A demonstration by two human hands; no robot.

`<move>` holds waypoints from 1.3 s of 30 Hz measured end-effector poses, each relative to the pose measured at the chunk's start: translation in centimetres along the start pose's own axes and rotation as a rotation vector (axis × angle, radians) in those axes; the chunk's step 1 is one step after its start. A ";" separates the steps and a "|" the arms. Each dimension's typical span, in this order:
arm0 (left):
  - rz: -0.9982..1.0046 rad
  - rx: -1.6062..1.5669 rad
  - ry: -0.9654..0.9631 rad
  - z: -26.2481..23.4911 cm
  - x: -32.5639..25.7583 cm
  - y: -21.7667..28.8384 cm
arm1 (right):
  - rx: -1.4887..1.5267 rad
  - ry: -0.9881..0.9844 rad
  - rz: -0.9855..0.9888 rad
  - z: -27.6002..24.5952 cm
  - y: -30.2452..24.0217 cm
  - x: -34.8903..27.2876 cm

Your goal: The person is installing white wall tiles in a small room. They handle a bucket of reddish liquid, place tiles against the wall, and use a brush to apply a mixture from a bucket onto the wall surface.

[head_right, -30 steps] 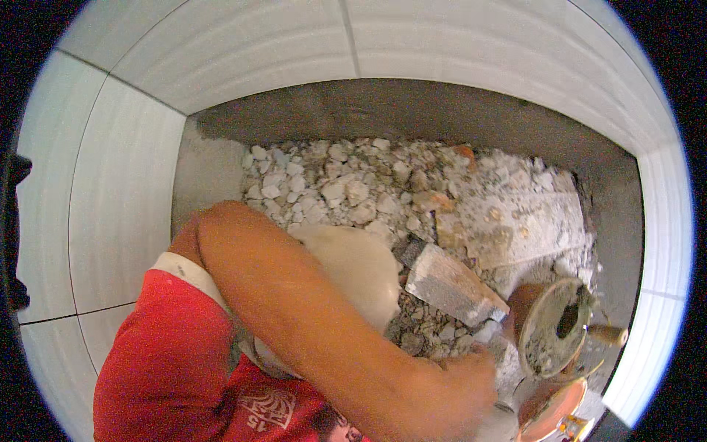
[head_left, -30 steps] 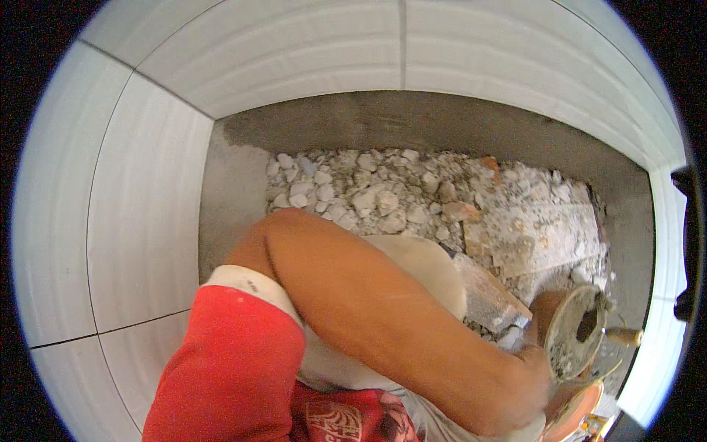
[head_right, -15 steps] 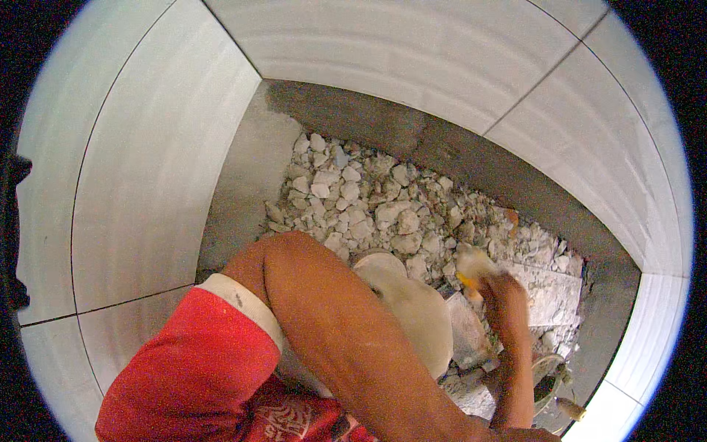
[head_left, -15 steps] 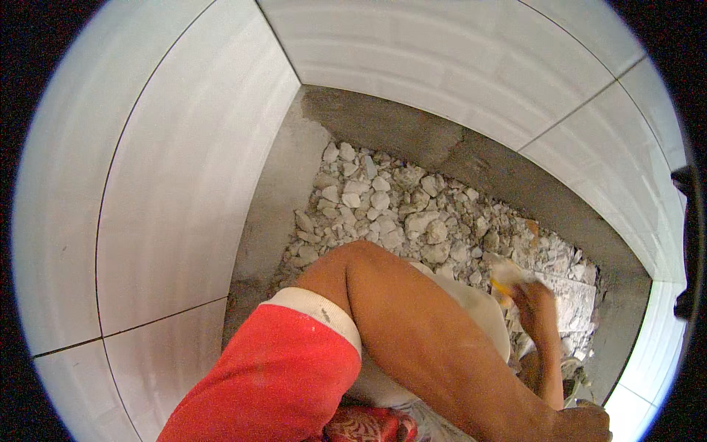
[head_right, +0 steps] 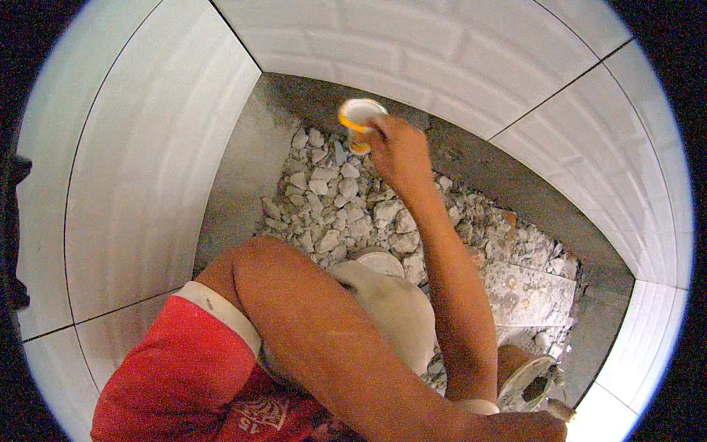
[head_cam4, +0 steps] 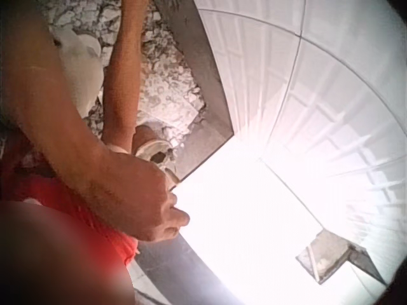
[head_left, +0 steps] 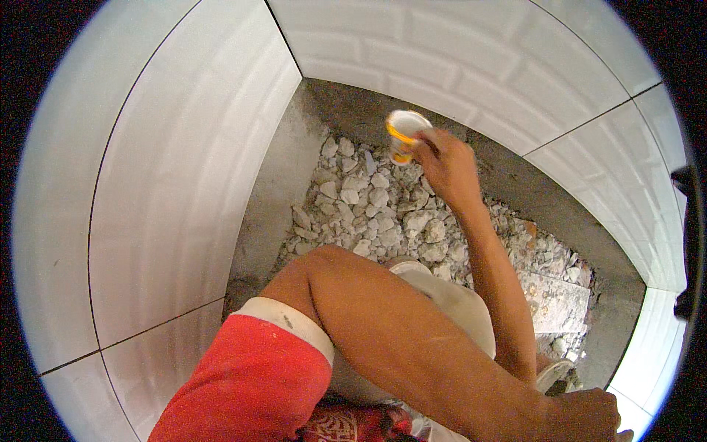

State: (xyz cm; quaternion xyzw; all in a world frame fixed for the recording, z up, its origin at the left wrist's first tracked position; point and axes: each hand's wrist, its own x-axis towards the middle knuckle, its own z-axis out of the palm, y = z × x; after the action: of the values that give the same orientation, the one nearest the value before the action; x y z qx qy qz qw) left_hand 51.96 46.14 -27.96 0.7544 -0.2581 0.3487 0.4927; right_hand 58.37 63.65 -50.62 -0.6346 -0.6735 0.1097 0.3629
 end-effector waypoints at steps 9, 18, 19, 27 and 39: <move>0.071 0.009 -0.035 -0.8 -0.4 -0.3 | -0.186 -0.148 0.340 -10.4 4.3 -14.4; -0.100 -0.224 -0.082 -1.6 -0.2 -0.1 | -0.572 -0.649 0.168 -8.4 4.7 -7.3; -0.089 -0.188 -0.092 -1.4 -0.1 -0.1 | -0.491 -0.546 0.138 -8.0 4.7 -5.7; 0.003 -0.055 -0.101 -0.4 -0.7 -0.5 | -0.338 0.024 0.224 -12.6 5.6 -9.9; -0.044 -0.132 -0.275 -0.8 -0.3 -1.8 | -0.237 0.149 0.846 -21.3 5.6 -30.7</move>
State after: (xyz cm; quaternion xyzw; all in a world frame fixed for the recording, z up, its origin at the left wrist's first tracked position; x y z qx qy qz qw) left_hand 52.86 47.53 -29.03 0.7665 -0.3289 0.2133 0.5087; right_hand 73.98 29.21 -49.57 -0.8976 -0.3347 0.1247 0.2585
